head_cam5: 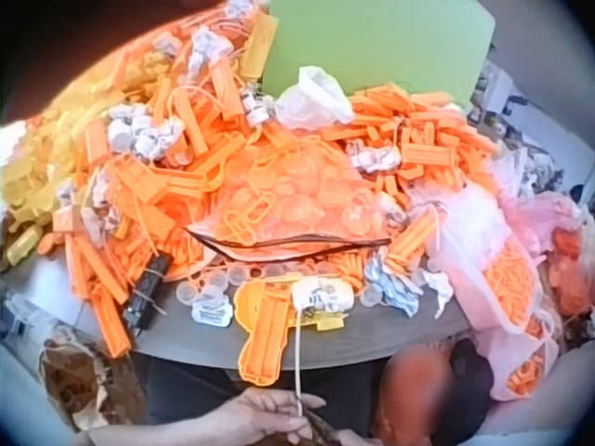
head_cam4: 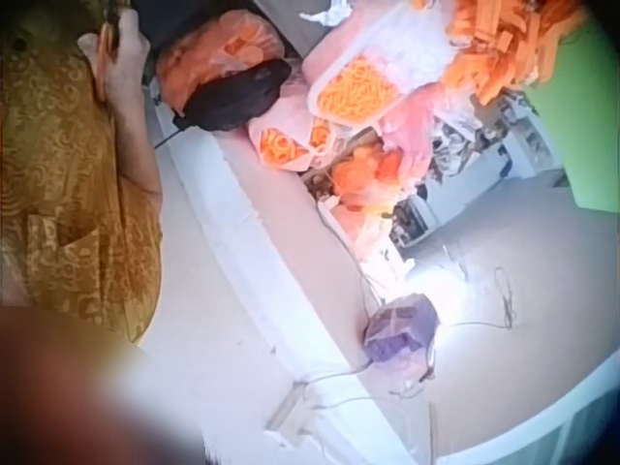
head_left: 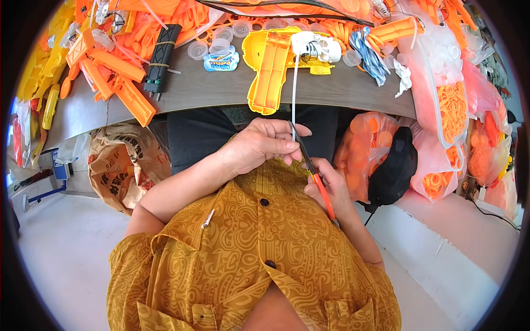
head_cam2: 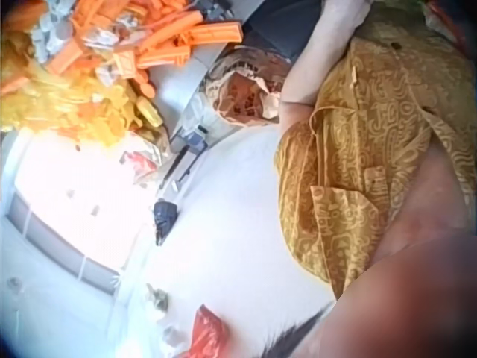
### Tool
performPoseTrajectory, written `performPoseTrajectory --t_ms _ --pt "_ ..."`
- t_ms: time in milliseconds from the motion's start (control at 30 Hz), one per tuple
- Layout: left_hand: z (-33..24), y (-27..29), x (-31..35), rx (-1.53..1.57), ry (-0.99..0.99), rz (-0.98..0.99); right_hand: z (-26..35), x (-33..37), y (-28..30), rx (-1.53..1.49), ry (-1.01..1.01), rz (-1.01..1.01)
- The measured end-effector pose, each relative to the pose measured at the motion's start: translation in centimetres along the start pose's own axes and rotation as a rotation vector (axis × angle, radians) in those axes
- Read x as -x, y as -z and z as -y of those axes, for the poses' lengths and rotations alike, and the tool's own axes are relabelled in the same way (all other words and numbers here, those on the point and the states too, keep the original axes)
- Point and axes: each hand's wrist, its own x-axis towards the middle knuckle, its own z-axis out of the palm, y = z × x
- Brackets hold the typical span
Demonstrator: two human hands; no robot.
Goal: Assembling and testing components of yellow toy blasters from a pile of plastic parts.
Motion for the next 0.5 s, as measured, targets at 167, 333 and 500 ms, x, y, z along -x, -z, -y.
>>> performPoseTrajectory --t_ms 167,333,500 --pt "-0.5 0.4 0.3 -0.049 0.009 -0.011 0.4 -0.3 -0.3 -0.002 -0.042 -0.016" --pt "0.0 0.3 0.6 -0.055 -0.009 -0.006 0.5 0.0 0.1 0.130 -0.107 0.006" --pt "1.1 0.6 -0.2 -0.067 -0.016 0.015 0.9 0.5 0.6 0.189 -0.117 -0.050"
